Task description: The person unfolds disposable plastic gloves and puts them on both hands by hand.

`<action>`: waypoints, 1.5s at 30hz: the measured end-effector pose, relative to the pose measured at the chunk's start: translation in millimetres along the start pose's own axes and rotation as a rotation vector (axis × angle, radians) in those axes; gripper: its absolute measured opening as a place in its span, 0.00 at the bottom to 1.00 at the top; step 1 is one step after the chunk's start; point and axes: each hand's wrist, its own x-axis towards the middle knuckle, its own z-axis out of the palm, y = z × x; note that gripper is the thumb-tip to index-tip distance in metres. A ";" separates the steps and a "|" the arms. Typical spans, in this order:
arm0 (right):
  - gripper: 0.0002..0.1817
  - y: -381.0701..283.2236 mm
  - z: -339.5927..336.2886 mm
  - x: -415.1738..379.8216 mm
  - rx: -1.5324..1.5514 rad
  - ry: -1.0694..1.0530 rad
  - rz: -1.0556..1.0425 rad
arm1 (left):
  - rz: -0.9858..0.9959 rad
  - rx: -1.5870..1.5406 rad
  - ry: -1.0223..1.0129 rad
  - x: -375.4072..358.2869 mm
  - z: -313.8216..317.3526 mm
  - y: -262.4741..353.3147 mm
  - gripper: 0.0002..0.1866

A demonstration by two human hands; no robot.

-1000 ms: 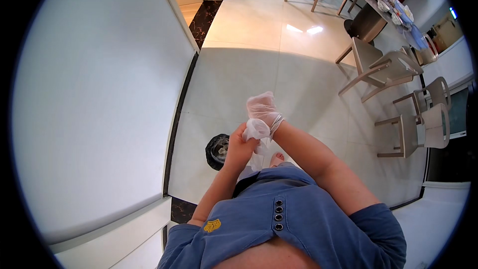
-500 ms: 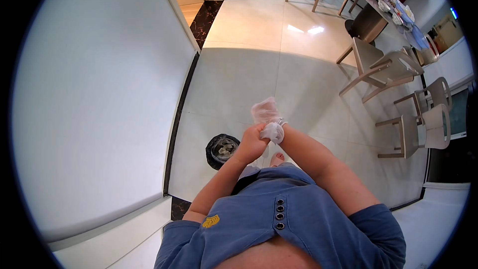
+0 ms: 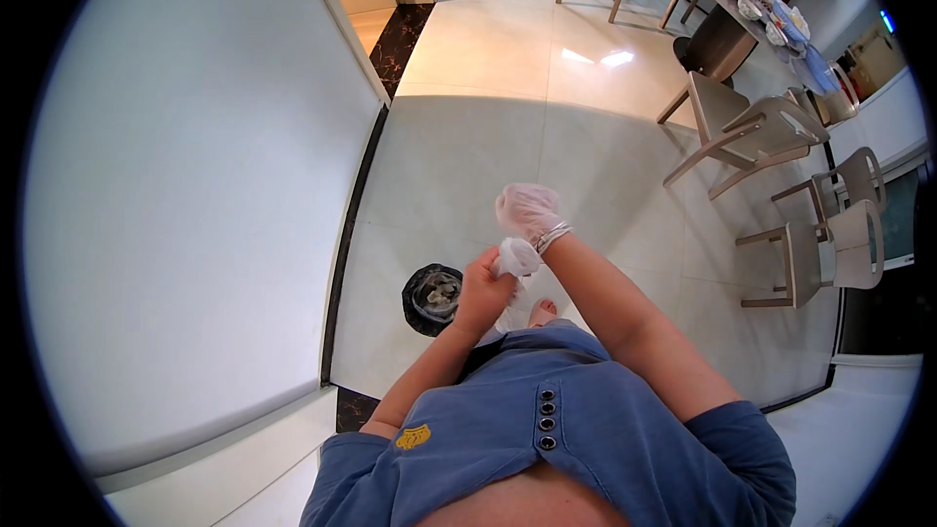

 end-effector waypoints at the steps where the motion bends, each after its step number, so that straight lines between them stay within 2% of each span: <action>1: 0.15 -0.1 -0.8 1.1 -0.025 0.033 0.019 | 0.143 0.197 0.037 -0.9 3.3 -2.6 0.14; 2: 0.15 -0.1 -1.5 2.1 -0.049 0.065 0.038 | 0.286 0.393 0.073 -1.1 6.7 -4.2 0.14; 3: 0.15 -0.9 -5.3 2.6 -0.049 0.065 0.038 | 0.285 0.393 0.073 -1.1 10.7 -2.1 0.14; 5: 0.15 -2.3 -13.6 2.9 -0.135 -0.012 -0.001 | 0.584 0.666 0.143 -0.7 18.3 4.6 0.14; 6: 0.15 -0.6 -13.0 3.3 -0.135 -0.013 0.000 | 0.627 0.681 0.145 1.7 20.5 3.5 0.15; 8: 0.16 1.6 -11.4 4.0 -0.062 0.129 0.005 | 0.634 0.748 0.140 2.5 23.1 5.0 0.16; 10: 0.16 -3.3 -21.2 4.2 -0.058 0.109 0.031 | 0.639 0.816 0.134 -0.4 24.3 11.3 0.17; 12: 0.16 -7.1 -28.5 2.7 -0.056 0.088 0.059 | 0.786 0.733 0.002 -3.5 26.5 18.1 0.14; 15: 0.13 -9.4 -33.1 -0.4 -0.040 0.193 0.037 | 0.880 0.739 -0.065 -5.2 28.2 18.1 0.15; 17: 0.15 -10.3 -35.2 -2.4 0.000 0.342 -0.077 | 0.907 0.730 -0.090 -4.8 28.3 20.8 0.16; 19: 0.14 -6.9 -28.7 -1.3 -0.013 0.377 -0.096 | 0.935 0.723 -0.114 -4.0 28.2 19.0 0.16; 21: 0.13 -4.4 -29.6 -1.1 -0.029 0.414 -0.112 | 0.789 0.434 -0.030 -1.9 28.7 10.2 0.14; 22: 0.12 -4.8 -34.1 -2.0 -0.095 0.301 -0.102 | 0.789 0.433 -0.031 -3.0 28.8 8.1 0.14; 23: 0.13 -6.0 -37.3 -3.0 -0.159 0.188 -0.093 | 0.559 0.295 0.029 -5.1 27.7 7.0 0.12; 24: 0.13 -6.7 -38.3 -4.8 -0.158 0.187 -0.093 | 0.329 0.158 0.088 -6.8 28.0 10.7 0.10; 25: 0.12 -8.1 -38.3 -7.3 -0.207 0.232 -0.142 | 0.329 0.159 0.089 -6.7 27.9 15.5 0.10; 27: 0.11 -6.3 -31.4 -7.4 -0.255 0.275 -0.194 | 0.038 0.076 0.176 -5.0 30.0 27.1 0.07; 29: 0.11 -0.8 -12.4 -1.6 -0.562 0.321 -0.294 | 0.039 -0.020 0.165 -2.8 31.6 24.4 0.06; 30: 0.11 -3.1 -15.4 -2.9 -0.561 0.321 -0.296 | 0.037 -0.115 0.148 -2.0 32.0 23.7 0.04; 32: 0.10 -6.9 -22.1 -6.3 -0.438 0.220 -0.202 | 0.008 -0.079 0.132 -2.4 30.5 27.4 0.04; 35: 0.09 -4.6 -16.9 -7.1 -0.514 0.173 -0.222 | -0.047 -0.056 0.087 -2.1 29.3 30.2 0.03; 39: 0.09 -1.2 -9.3 -6.2 -0.493 0.224 -0.231 | -0.085 -0.076 0.023 2.1 27.6 26.0 0.04; 45: 0.09 -1.4 -10.5 -10.1 -0.662 0.197 -0.253 | -0.002 0.009 -0.019 -1.0 26.7 23.7 0.09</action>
